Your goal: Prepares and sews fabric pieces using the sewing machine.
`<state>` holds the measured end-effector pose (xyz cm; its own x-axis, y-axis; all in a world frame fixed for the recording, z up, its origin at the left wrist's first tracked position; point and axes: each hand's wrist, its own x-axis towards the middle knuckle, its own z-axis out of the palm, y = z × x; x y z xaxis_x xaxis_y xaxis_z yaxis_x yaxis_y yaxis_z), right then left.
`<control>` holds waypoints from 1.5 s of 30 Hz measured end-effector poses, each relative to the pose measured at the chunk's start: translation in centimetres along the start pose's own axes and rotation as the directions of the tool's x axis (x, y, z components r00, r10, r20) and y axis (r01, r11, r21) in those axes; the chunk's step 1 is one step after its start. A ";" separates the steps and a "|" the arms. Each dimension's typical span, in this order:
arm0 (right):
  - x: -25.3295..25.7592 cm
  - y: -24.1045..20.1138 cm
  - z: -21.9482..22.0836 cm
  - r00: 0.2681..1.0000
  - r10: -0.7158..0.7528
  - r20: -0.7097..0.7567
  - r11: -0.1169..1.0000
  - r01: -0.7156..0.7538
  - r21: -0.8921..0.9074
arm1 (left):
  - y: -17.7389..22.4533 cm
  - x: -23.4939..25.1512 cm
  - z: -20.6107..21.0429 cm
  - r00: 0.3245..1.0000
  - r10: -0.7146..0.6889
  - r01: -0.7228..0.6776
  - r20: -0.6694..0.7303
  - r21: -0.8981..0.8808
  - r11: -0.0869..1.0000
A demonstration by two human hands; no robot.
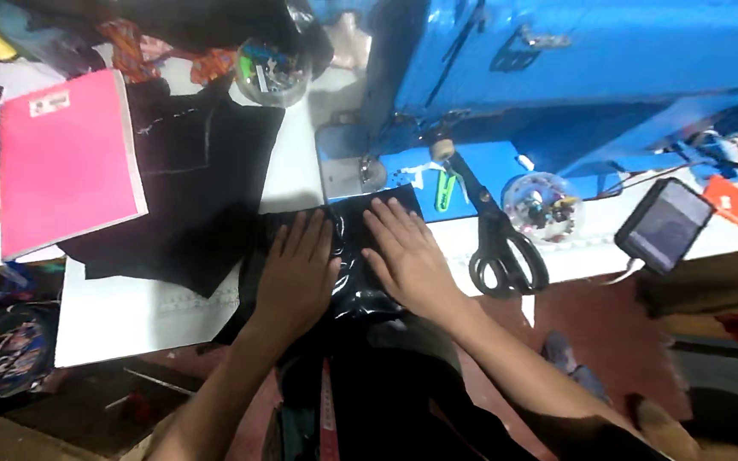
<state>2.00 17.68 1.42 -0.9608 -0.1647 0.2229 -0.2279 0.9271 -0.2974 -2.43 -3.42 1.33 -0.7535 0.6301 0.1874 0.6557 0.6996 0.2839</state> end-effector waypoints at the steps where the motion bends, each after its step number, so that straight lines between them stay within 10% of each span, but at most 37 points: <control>1: 0.5 0.2 0.4 0.999 -0.030 0.009 1.000 0.030 0.002 | -0.1 0.4 0.4 1.000 0.015 -0.015 -0.002 0.007 1.000; 45: 1.2 5.7 -0.6 0.990 0.083 0.118 0.994 -0.074 -0.077 | -2.0 4.1 0.7 0.988 0.019 -0.033 0.153 0.087 0.996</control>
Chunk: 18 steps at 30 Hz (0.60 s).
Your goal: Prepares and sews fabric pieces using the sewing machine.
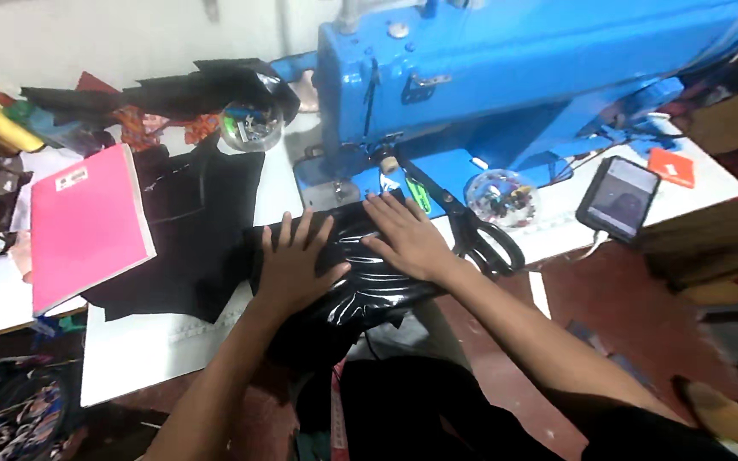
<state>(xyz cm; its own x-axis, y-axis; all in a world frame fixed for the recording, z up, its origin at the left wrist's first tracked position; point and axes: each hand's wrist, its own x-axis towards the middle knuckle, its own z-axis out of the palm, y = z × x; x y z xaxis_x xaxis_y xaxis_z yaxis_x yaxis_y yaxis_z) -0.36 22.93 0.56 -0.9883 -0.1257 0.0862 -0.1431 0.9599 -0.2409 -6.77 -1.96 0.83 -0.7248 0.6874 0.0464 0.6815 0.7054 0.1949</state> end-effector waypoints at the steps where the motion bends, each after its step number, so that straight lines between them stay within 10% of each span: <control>1: 0.0 0.0 0.0 1.000 0.002 0.000 1.000 -0.002 0.001 | -0.1 0.0 0.0 1.000 0.004 -0.004 0.009 0.006 1.000; 18: -0.1 0.1 0.2 1.000 -0.008 -0.015 1.000 0.008 -0.005 | -1.7 -1.0 -0.8 0.987 0.138 -0.141 0.085 0.036 0.989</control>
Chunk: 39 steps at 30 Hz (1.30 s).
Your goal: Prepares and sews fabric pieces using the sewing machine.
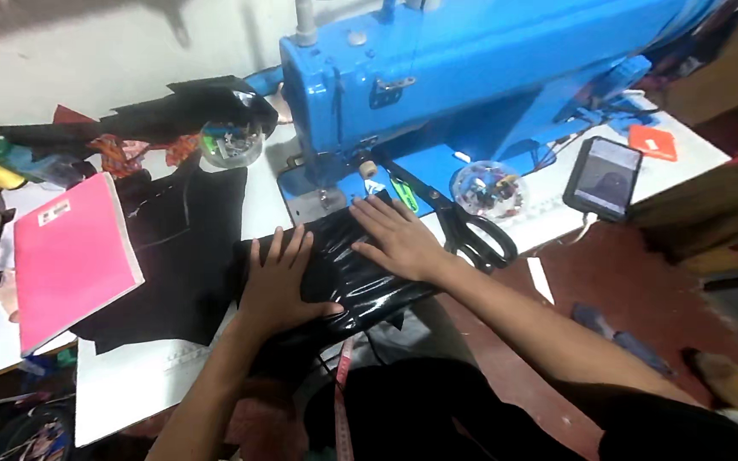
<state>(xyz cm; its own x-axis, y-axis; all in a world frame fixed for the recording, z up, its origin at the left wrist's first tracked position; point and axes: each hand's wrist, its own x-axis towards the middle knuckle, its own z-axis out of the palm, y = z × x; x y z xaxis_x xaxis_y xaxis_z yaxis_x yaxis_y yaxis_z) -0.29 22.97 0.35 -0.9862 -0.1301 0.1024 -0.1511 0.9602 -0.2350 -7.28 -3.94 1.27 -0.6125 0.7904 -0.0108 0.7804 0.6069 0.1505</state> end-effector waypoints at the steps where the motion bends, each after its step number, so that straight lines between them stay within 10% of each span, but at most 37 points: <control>1: 0.0 0.0 0.0 1.000 -0.001 0.000 1.000 0.001 -0.005 | 0.0 -0.1 0.0 1.000 -0.001 0.001 -0.003 0.001 1.000; 23: -2.1 -3.6 0.5 1.000 0.001 -0.032 1.000 -0.001 0.011 | 0.0 1.7 1.4 0.979 0.075 -0.093 -0.189 -0.090 0.992; 39: -6.4 -3.6 -1.6 0.931 0.277 -0.239 0.961 -0.263 0.088 | 1.0 2.9 -1.7 0.989 -0.075 0.086 0.125 -0.084 0.993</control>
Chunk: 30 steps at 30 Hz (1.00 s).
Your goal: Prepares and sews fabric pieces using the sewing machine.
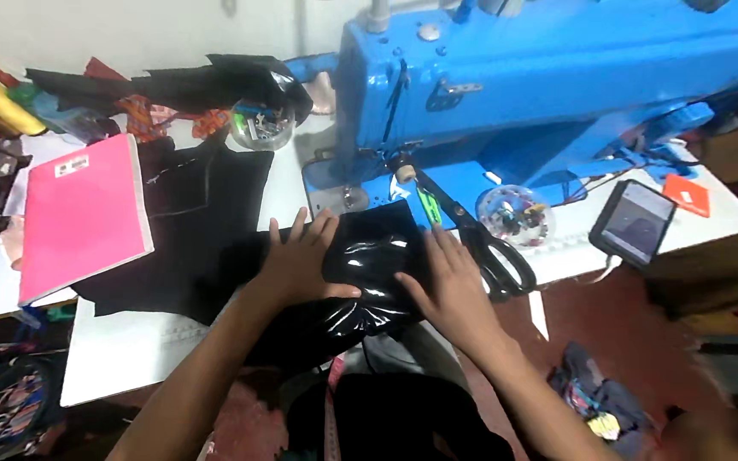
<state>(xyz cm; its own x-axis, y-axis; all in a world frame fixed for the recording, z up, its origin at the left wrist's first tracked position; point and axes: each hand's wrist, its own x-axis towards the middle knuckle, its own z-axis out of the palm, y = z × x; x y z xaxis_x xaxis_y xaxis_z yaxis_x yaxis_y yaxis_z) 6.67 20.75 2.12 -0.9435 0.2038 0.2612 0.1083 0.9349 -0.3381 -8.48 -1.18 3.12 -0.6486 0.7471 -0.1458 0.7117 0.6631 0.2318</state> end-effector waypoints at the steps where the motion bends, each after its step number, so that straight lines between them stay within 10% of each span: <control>1: -0.7 0.2 -0.2 1.000 0.010 0.002 1.000 -0.010 0.005 | -0.1 0.1 -0.3 1.000 -0.001 0.001 0.003 -0.030 1.000; 9: -1.2 0.2 0.9 0.994 -0.039 -0.102 0.984 0.056 0.168 | 1.8 -4.3 0.6 0.916 -0.119 0.089 -0.384 -0.095 0.991; 14: -0.3 0.8 -1.4 0.984 0.115 -0.136 0.950 -0.069 0.303 | 5.1 -6.8 3.9 0.943 -0.221 0.212 -0.250 -0.062 0.975; 23: 0.9 -0.3 -1.4 0.998 0.031 0.058 1.000 -0.031 0.003 | 3.8 -3.9 4.3 0.934 -0.182 0.170 -0.307 -0.064 0.983; 30: 2.5 2.9 -3.8 0.992 0.119 0.032 0.950 -0.123 0.287 | 2.6 -6.5 2.5 0.873 -0.215 0.166 -0.438 -0.148 0.975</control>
<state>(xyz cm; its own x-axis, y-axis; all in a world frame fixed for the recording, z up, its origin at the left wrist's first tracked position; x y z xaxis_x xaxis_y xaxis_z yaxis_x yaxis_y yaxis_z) 5.83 25.10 5.27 -0.9335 0.3042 0.1900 0.1292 0.7794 -0.6130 -1.71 -4.23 2.26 -0.8374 0.4892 0.2438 0.5463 0.7636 0.3441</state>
